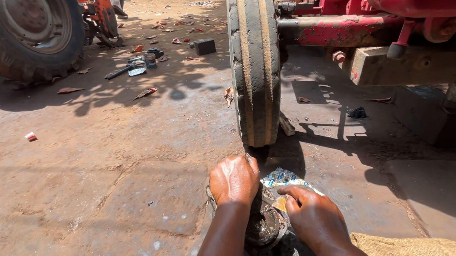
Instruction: The person cleans a greasy mechanical part by scrubbing it with a yellow sponge and scraping it with a metal tool. The part is held on a concrete block while the person alternates between scrubbing and scraping to remove grime.
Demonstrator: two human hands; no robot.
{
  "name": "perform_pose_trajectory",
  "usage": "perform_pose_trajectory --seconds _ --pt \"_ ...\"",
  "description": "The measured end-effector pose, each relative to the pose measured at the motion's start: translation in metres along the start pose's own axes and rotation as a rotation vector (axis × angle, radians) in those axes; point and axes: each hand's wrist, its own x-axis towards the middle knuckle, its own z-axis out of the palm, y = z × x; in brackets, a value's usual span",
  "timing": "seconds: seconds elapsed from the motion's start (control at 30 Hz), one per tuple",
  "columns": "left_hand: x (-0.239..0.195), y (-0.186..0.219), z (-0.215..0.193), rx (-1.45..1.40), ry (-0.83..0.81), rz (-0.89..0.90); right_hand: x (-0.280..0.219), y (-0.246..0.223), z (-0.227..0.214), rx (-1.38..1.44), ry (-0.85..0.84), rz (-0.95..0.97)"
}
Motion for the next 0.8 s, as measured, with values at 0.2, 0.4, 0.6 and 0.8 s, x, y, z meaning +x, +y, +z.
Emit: perform_pose_trajectory --seconds 0.2,0.4,0.6,0.8 --pt "0.004 0.015 -0.003 -0.022 -0.043 -0.032 -0.009 -0.006 -0.019 0.026 0.105 -0.099" --pt "-0.012 0.007 -0.009 -0.018 -0.096 -0.045 -0.017 -0.024 -0.02 -0.031 -0.12 0.149" --pt "-0.004 0.004 -0.005 -0.033 -0.012 -0.023 -0.009 -0.009 -0.004 0.006 0.042 -0.015" --pt "-0.001 0.011 0.003 -0.042 -0.03 -0.006 -0.005 -0.001 -0.011 0.008 0.003 0.03"
